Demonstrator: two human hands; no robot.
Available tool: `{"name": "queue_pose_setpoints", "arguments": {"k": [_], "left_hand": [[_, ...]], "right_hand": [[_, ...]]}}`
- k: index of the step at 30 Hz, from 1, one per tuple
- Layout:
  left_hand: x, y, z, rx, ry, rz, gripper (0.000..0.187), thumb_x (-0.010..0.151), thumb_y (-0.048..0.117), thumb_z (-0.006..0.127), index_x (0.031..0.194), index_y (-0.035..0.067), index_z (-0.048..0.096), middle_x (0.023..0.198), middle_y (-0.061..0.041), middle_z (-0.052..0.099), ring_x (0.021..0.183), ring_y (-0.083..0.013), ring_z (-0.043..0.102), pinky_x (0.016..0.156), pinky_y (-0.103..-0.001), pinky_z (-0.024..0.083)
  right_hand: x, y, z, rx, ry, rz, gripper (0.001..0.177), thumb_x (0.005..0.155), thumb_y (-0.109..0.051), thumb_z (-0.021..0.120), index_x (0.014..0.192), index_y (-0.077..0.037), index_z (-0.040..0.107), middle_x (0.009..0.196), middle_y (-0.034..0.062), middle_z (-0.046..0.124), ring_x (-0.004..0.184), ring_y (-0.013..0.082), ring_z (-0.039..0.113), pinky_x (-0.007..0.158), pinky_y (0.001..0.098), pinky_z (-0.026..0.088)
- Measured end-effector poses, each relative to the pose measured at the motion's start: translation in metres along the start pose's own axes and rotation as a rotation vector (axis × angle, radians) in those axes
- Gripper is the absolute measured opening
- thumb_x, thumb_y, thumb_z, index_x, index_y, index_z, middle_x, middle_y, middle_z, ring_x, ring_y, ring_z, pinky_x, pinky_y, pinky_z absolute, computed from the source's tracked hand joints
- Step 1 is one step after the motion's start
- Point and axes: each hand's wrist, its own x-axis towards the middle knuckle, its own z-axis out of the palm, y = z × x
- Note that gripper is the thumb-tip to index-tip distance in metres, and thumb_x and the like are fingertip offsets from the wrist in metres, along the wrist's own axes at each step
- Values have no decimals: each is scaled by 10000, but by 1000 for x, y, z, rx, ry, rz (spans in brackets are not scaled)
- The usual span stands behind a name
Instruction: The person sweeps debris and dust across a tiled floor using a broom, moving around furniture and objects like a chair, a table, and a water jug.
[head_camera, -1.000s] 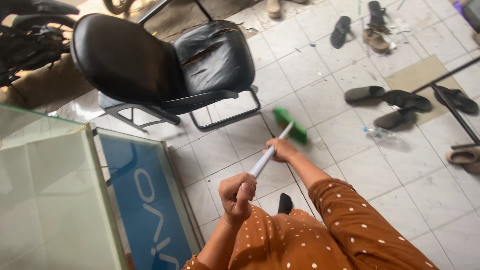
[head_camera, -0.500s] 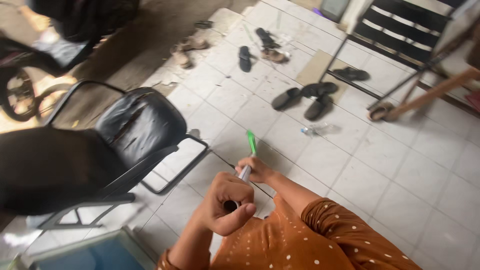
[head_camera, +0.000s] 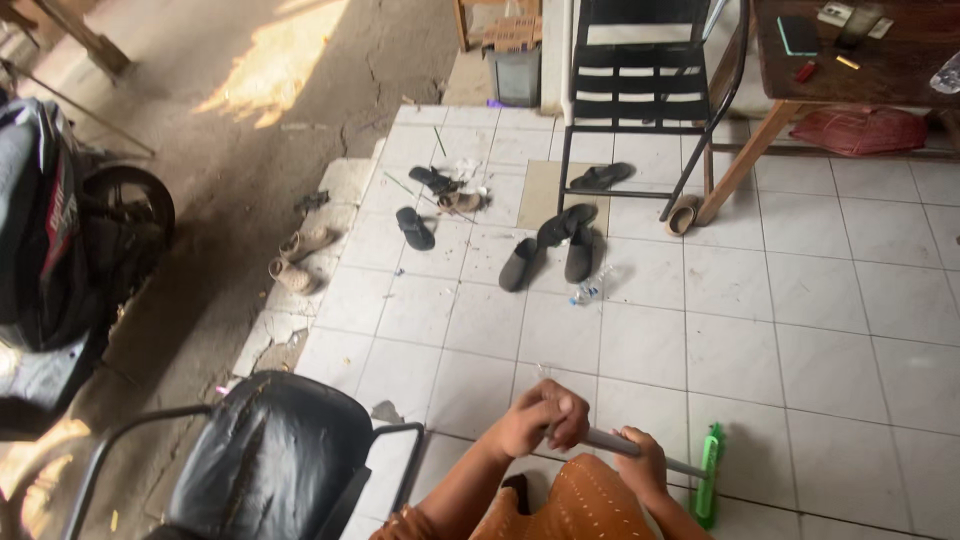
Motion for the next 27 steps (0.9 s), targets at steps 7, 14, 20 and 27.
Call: {"name": "queue_pose_setpoints", "arguments": {"k": [7, 14, 20, 27], "left_hand": [[-4, 55, 42, 652, -405, -77, 454, 922, 353, 684, 624, 78, 481, 519, 25, 427, 474, -100, 387, 529, -291, 276], [10, 91, 83, 603, -370, 174, 387, 935, 278, 709, 664, 63, 536, 600, 12, 498, 518, -94, 449, 504, -269, 314], [20, 20, 40, 71, -268, 56, 402, 1007, 312, 553, 702, 50, 535, 618, -30, 516, 587, -106, 525, 568, -273, 392], [-5, -128, 54, 271, -316, -299, 384, 965, 302, 537, 759, -3, 647, 816, -84, 670, 889, -198, 707, 870, -313, 574]], "right_hand": [[2, -80, 122, 346, -219, -168, 316, 865, -270, 706, 692, -14, 641, 607, 155, 576, 573, 253, 523, 543, 426, 455], [-21, -98, 72, 382, -376, -164, 392, 844, -337, 726, 662, -2, 638, 546, 139, 539, 527, 217, 481, 528, 423, 453], [-90, -26, -30, 159, -155, 347, 435, 799, -397, 745, 622, -6, 672, 490, 142, 575, 467, 197, 504, 535, 428, 467], [-228, 45, -49, -91, 35, 711, 263, 803, -251, 670, 696, -11, 683, 664, 160, 700, 599, 315, 664, 602, 437, 490]]}}
